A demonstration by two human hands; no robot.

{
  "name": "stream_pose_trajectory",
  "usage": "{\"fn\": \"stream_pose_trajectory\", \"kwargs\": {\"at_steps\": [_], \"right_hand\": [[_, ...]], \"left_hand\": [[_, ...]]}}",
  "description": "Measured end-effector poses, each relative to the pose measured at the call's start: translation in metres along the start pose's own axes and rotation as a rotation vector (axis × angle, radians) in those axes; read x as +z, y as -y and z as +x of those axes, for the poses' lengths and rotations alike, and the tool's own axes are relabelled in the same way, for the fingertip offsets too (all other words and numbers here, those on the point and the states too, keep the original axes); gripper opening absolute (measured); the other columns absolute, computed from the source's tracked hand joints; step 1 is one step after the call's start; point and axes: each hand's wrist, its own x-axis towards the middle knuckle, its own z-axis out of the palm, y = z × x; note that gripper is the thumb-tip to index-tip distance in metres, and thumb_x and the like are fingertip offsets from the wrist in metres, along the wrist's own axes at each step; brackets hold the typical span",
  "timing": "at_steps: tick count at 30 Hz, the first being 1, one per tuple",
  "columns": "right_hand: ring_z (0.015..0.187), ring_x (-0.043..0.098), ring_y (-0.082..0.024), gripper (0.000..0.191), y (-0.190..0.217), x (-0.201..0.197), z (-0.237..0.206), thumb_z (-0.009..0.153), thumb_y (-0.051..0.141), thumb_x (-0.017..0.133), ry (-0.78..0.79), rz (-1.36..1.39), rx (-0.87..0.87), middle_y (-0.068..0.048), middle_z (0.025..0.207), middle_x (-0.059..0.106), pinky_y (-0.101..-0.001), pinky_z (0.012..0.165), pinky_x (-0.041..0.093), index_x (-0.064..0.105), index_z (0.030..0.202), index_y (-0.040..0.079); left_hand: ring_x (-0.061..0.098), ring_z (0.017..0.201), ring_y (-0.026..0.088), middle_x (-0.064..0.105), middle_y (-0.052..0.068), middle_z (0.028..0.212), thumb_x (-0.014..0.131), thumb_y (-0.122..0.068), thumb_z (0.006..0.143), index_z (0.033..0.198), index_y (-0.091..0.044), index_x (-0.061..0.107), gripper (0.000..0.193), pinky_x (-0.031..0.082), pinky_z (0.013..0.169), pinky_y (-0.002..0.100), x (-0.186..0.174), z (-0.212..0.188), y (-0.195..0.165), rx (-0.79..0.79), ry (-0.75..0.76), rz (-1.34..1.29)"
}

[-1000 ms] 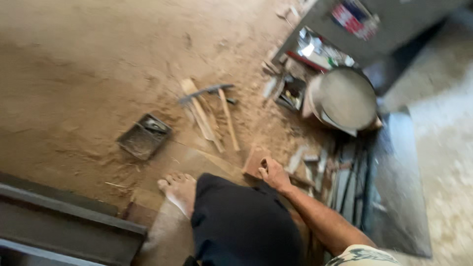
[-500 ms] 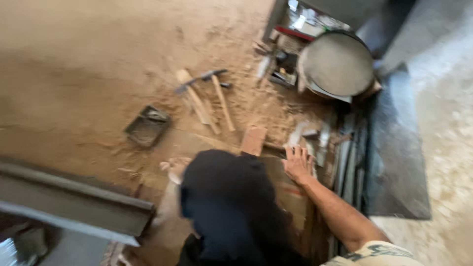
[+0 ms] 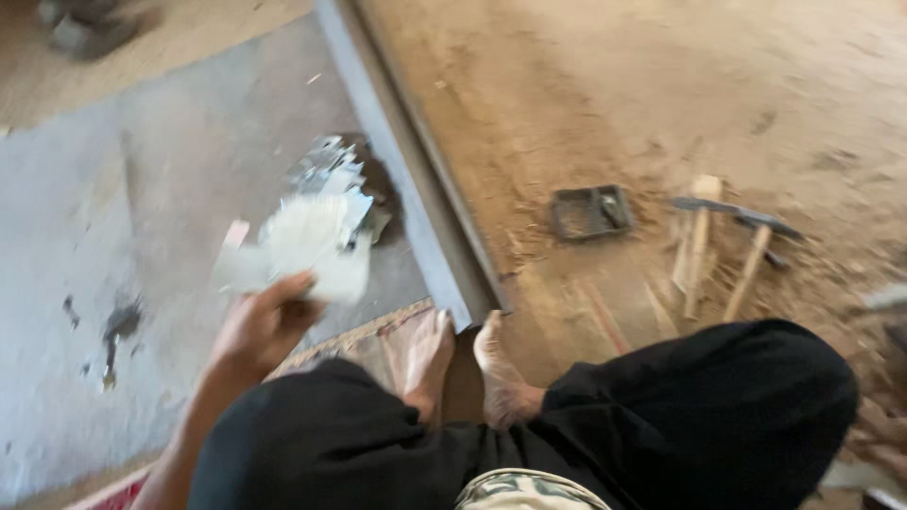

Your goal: The person repeatedly hammers small decorative metal plates on a metal bar, using a small hammer and later a wooden mallet. They pick up each plate from a pile, position it on the bar, strike it several times, and place it back into the pile. The process is repeated continuously.

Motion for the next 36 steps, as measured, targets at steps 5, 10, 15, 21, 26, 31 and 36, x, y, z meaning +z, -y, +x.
{"fn": "stream_pose_trajectory", "kwargs": {"at_steps": [5, 10, 15, 21, 26, 31, 36], "right_hand": [[0.102, 0.064, -0.037, 0.03, 0.077, -0.036, 0.003, 0.102, 0.016, 0.058, -0.07, -0.176, -0.004, -0.019, 0.121, 0.068, -0.0496, 0.082, 0.055, 0.064, 0.127, 0.0], [0.095, 0.065, -0.035, 0.027, 0.156, -0.077, -0.029, 0.109, 0.02, 0.051, -0.287, -0.299, -0.415, -0.017, 0.116, 0.066, -0.0474, 0.079, 0.054, 0.063, 0.126, 0.004], [0.067, 0.06, -0.033, 0.016, 0.301, -0.011, -0.094, 0.1, 0.017, 0.059, -0.257, 0.503, -0.782, -0.017, 0.082, 0.065, -0.0439, 0.057, 0.048, 0.065, 0.103, 0.004], [0.062, 0.06, -0.022, 0.028, 0.356, -0.019, -0.137, 0.102, 0.026, 0.057, -0.004, 0.772, -0.606, -0.012, 0.069, 0.061, -0.0365, 0.058, 0.047, 0.063, 0.101, -0.001], [0.062, 0.063, -0.021, 0.035, 0.384, -0.002, -0.135, 0.103, 0.032, 0.05, 0.208, 1.308, -0.462, -0.01, 0.072, 0.066, -0.035, 0.058, 0.051, 0.062, 0.106, 0.0], [0.074, 0.07, -0.033, 0.031, 0.417, 0.035, -0.102, 0.104, 0.027, 0.057, 0.092, 0.67, -0.83, -0.02, 0.082, 0.072, -0.0406, 0.065, 0.052, 0.068, 0.11, -0.001], [0.053, 0.05, -0.02, 0.038, 0.409, 0.027, -0.091, 0.111, 0.031, 0.05, 0.183, 1.26, -0.536, -0.008, 0.063, 0.054, -0.0331, 0.052, 0.043, 0.058, 0.086, 0.004]], "left_hand": [[0.072, 0.103, 0.029, 0.072, 0.017, 0.113, 0.069, -0.019, 0.096, 0.128, 0.002, 0.059, 0.04, 0.057, 0.097, 0.044, 0.069, 0.069, 0.006, -0.52, -0.061, -1.401], [0.072, 0.103, 0.029, 0.071, 0.014, 0.112, 0.069, -0.018, 0.094, 0.128, -0.003, 0.057, 0.039, 0.06, 0.085, 0.044, 0.15, 0.101, 0.031, -0.731, -0.167, -1.442], [0.071, 0.104, 0.032, 0.07, 0.019, 0.117, 0.064, -0.015, 0.098, 0.127, 0.002, 0.059, 0.034, 0.061, 0.089, 0.045, 0.232, 0.106, 0.075, -0.85, -0.251, -1.54], [0.072, 0.109, 0.032, 0.07, 0.018, 0.12, 0.059, -0.016, 0.102, 0.126, 0.004, 0.059, 0.032, 0.061, 0.094, 0.044, 0.258, 0.094, 0.106, -0.861, -0.215, -1.746], [0.071, 0.108, 0.033, 0.069, 0.017, 0.119, 0.059, -0.016, 0.102, 0.127, 0.002, 0.059, 0.031, 0.06, 0.095, 0.046, 0.264, 0.091, 0.108, -0.878, -0.227, -1.783], [0.071, 0.107, 0.033, 0.071, 0.018, 0.117, 0.06, -0.017, 0.102, 0.127, 0.003, 0.06, 0.032, 0.06, 0.097, 0.046, 0.267, 0.094, 0.109, -0.851, -0.208, -1.814], [0.072, 0.103, 0.034, 0.072, 0.017, 0.112, 0.062, -0.017, 0.101, 0.123, 0.004, 0.06, 0.03, 0.06, 0.094, 0.048, 0.267, 0.097, 0.109, -0.877, -0.267, -1.795]]}}
